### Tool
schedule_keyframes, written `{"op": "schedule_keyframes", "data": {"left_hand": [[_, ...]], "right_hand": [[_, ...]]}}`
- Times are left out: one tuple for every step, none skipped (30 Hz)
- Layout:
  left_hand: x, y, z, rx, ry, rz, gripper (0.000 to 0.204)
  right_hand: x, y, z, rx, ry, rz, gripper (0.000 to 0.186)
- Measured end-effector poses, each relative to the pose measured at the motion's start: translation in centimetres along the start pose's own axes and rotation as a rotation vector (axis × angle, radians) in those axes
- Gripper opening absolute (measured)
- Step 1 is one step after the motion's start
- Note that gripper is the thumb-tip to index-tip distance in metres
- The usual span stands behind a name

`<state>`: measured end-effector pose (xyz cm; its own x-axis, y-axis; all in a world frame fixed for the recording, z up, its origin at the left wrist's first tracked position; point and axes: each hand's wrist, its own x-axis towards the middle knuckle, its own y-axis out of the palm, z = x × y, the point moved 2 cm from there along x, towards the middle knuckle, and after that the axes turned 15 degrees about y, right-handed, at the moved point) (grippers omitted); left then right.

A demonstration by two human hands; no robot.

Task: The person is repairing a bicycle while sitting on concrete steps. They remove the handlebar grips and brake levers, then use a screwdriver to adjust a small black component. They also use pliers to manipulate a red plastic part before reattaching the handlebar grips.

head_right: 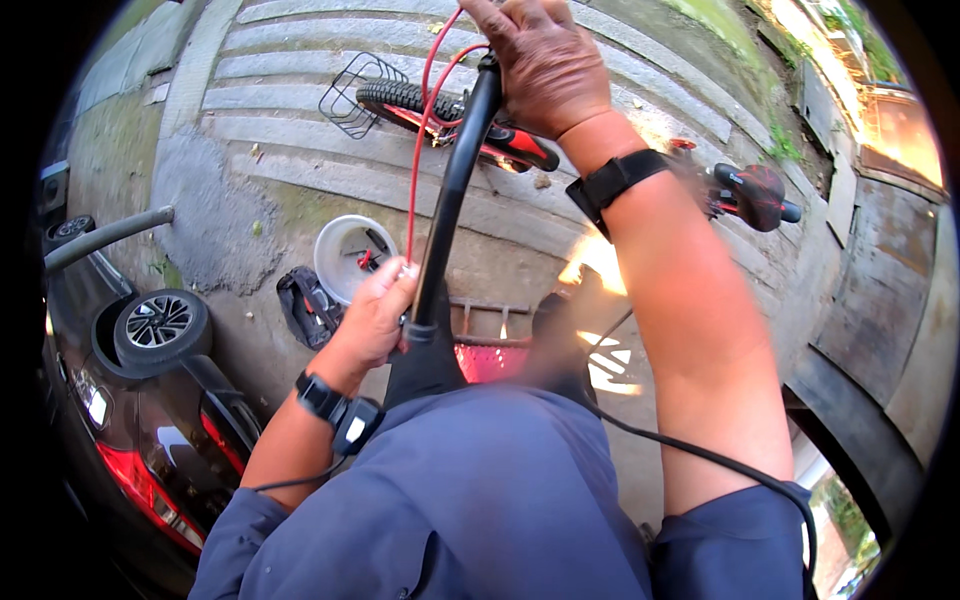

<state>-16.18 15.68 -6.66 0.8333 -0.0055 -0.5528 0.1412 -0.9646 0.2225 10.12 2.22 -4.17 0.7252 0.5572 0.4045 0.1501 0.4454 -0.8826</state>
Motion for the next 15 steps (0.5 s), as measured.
{"op": "schedule_keyframes", "data": {"left_hand": [[0.4,0.2,1.6,-0.286,-0.081,0.104,0.027],[0.6,0.7,2.8,-0.465,-0.101,0.177,0.027],[0.5,1.6,3.6,-0.642,-0.128,0.259,0.027],[0.4,2.2,4.0,-0.821,-0.155,0.338,0.028],[0.4,2.2,4.3,-0.802,-0.129,0.327,0.028],[0.3,2.0,4.0,-0.725,-0.135,0.259,0.028],[0.3,1.2,2.9,-0.638,-0.136,0.193,0.028],[0.2,0.3,1.8,-0.552,-0.134,0.124,0.028],[0.0,-0.8,0.5,-0.433,-0.121,0.055,0.029],[-0.2,-1.5,-1.0,-0.254,-0.068,0.004,0.029],[-0.6,-1.9,-2.7,0.027,-0.006,-0.049,0.026],[-1.0,-2.2,-4.4,0.307,0.054,-0.102,0.023],[-1.6,-2.5,-6.2,0.530,0.129,-0.143,0.019],[-2.0,-2.5,-6.8,0.745,0.344,-0.170,0.019],[-2.3,-2.1,-7.5,0.958,0.566,-0.194,0.020]], "right_hand": [[0.2,-0.2,0.8,-0.025,0.027,0.016,0.066],[0.3,-1.1,1.7,0.030,0.038,0.019,0.066],[0.4,-1.3,1.6,0.044,0.024,0.023,0.065],[0.3,-1.4,1.4,0.060,0.007,0.026,0.065],[0.1,-0.6,0.4,-0.047,0.041,0.043,0.063],[-0.5,-0.4,0.0,-0.040,0.077,0.052,0.063],[-0.6,-0.3,-0.4,-0.031,0.113,0.050,0.062],[-0.5,-0.3,-0.6,-0.020,0.147,0.047,0.062],[-0.2,-0.4,-0.2,-0.032,0.159,0.048,0.063],[0.0,-0.5,-0.2,-0.043,0.166,0.057,0.064],[0.1,-0.6,-0.2,-0.054,0.172,0.067,0.065],[0.1,-0.7,-0.2,-0.064,0.176,0.078,0.065],[0.1,-0.8,-0.1,-0.029,0.169,0.056,0.067],[0.1,-0.7,-0.1,-0.027,0.182,0.081,0.067],[0.1,-0.7,-0.2,-0.025,0.194,0.102,0.068]]}}
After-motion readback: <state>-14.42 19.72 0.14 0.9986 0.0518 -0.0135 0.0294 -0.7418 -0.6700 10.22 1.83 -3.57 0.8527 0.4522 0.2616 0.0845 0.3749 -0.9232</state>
